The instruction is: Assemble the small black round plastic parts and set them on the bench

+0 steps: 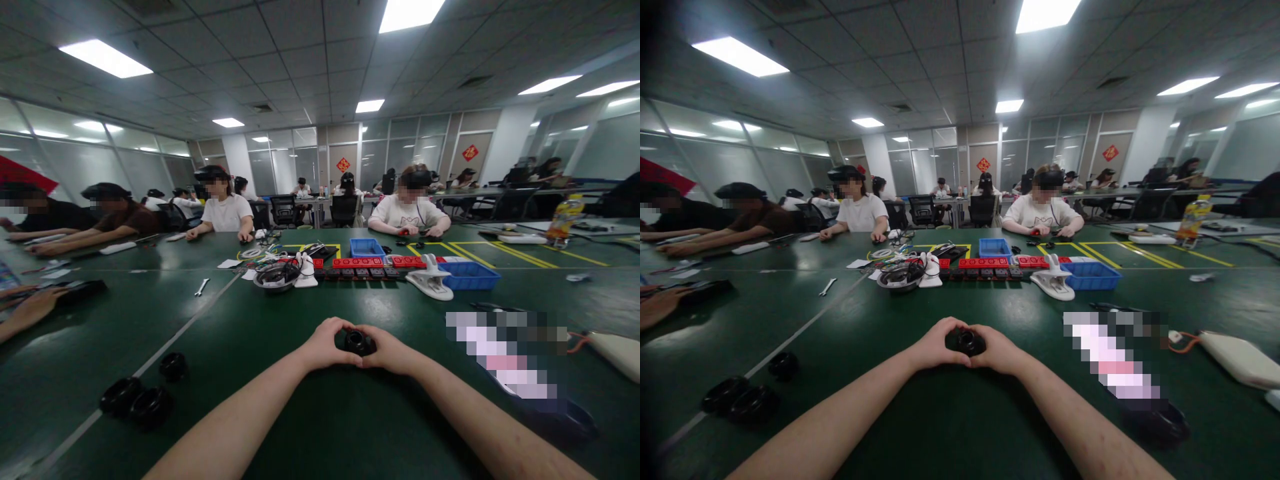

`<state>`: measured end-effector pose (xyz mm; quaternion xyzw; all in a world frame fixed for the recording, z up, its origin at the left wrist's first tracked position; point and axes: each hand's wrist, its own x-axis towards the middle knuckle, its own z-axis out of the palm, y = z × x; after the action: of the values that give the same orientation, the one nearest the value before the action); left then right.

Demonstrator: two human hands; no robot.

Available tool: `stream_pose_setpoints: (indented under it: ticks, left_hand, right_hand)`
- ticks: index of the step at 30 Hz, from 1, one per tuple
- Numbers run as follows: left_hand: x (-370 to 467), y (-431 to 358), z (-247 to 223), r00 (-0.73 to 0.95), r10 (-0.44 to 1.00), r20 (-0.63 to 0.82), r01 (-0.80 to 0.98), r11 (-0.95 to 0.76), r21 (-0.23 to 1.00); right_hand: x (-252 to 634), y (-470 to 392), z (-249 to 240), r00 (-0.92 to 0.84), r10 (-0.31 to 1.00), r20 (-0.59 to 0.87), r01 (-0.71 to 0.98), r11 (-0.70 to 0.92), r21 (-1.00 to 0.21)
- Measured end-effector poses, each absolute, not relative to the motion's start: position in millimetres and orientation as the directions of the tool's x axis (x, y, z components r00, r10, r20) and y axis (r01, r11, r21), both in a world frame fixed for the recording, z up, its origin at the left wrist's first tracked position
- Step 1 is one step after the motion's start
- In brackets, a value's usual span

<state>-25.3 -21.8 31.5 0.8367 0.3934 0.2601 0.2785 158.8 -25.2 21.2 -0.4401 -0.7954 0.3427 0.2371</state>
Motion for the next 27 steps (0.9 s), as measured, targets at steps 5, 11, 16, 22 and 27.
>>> stream_pose_setpoints:
  ticks: [5, 11, 16, 22, 27]
  left_hand:
    - [-21.7, -22.7, 29.6, 0.561, 0.782, 0.272, 0.492, -0.579, 0.651]
    - [-22.3, -23.2, 28.3, 0.559, 0.784, 0.271, 0.502, -0.580, 0.642]
    - [-22.5, -23.0, 29.4, 0.568, 0.779, 0.266, 0.484, -0.578, 0.657]
    - [-22.1, -21.7, 27.4, 0.537, 0.817, 0.212, 0.468, -0.498, 0.730]
    - [-21.5, -19.0, 22.6, 0.509, 0.839, 0.191, 0.447, -0.448, 0.774]
  right_hand:
    - [159.9, -24.2, 21.7, -0.526, 0.849, 0.057, 0.505, 0.365, -0.783]
    - [159.5, -25.5, 25.1, -0.542, 0.840, 0.009, 0.491, 0.326, -0.808]
    - [159.6, -25.3, 25.6, -0.553, 0.833, 0.003, 0.496, 0.332, -0.803]
    - [159.2, -26.5, 26.3, -0.569, 0.823, 0.003, 0.483, 0.337, -0.808]
    - [157.9, -25.8, 27.2, -0.575, 0.818, -0.006, 0.473, 0.326, -0.818]
